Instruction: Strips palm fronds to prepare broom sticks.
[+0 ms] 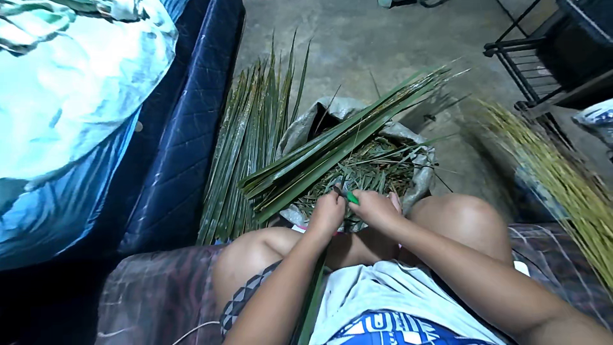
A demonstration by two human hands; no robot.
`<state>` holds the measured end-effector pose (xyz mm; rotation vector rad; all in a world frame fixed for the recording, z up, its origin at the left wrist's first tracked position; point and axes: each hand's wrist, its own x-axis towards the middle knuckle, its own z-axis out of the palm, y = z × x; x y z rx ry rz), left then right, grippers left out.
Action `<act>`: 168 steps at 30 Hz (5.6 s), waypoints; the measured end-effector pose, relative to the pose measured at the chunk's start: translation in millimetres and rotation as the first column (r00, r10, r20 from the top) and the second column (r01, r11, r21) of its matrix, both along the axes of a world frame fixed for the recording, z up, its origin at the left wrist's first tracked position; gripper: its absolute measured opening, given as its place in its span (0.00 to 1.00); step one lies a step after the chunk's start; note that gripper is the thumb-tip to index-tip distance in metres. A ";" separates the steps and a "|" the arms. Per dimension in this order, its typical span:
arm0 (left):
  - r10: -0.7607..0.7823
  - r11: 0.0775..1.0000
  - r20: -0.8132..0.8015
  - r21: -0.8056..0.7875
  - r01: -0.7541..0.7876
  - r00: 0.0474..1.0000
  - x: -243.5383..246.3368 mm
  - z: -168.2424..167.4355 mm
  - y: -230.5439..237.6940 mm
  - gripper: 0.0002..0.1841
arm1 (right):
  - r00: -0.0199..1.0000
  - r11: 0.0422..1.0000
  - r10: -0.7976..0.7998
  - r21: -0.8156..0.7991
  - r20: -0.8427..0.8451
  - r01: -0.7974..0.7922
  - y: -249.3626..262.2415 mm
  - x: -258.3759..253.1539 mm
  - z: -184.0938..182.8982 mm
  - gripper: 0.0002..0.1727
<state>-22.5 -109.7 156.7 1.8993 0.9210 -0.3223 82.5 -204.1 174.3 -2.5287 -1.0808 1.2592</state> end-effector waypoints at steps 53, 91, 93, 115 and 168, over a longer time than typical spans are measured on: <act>-0.051 0.992 -0.053 0.114 0.057 0.997 0.8 12.4 -8.1 0.26 | 0.999 0.999 -0.010 -0.042 0.043 0.012 12.0 21.4 -9.9 0.19; 0.337 0.893 0.272 -0.397 -0.214 0.902 -6.9 8.6 -5.8 0.22 | 0.967 0.959 -0.247 0.159 0.058 0.236 9.8 64.3 -8.4 0.18; 0.352 0.883 0.278 -0.416 -0.218 0.894 -6.7 7.8 -4.2 0.21 | 0.991 0.975 -0.130 0.182 -0.004 0.129 3.9 46.6 -5.6 0.18; -0.003 0.949 0.033 -0.316 0.013 0.999 -5.4 18.6 -23.9 0.33 | 0.848 0.788 -0.435 0.328 -0.303 0.521 7.2 75.1 -34.2 0.20; 0.286 0.915 0.167 0.243 -0.321 0.943 -36.2 34.1 -48.9 0.23 | 0.970 0.930 0.222 0.321 -0.097 -0.181 -46.0 -19.3 26.3 0.19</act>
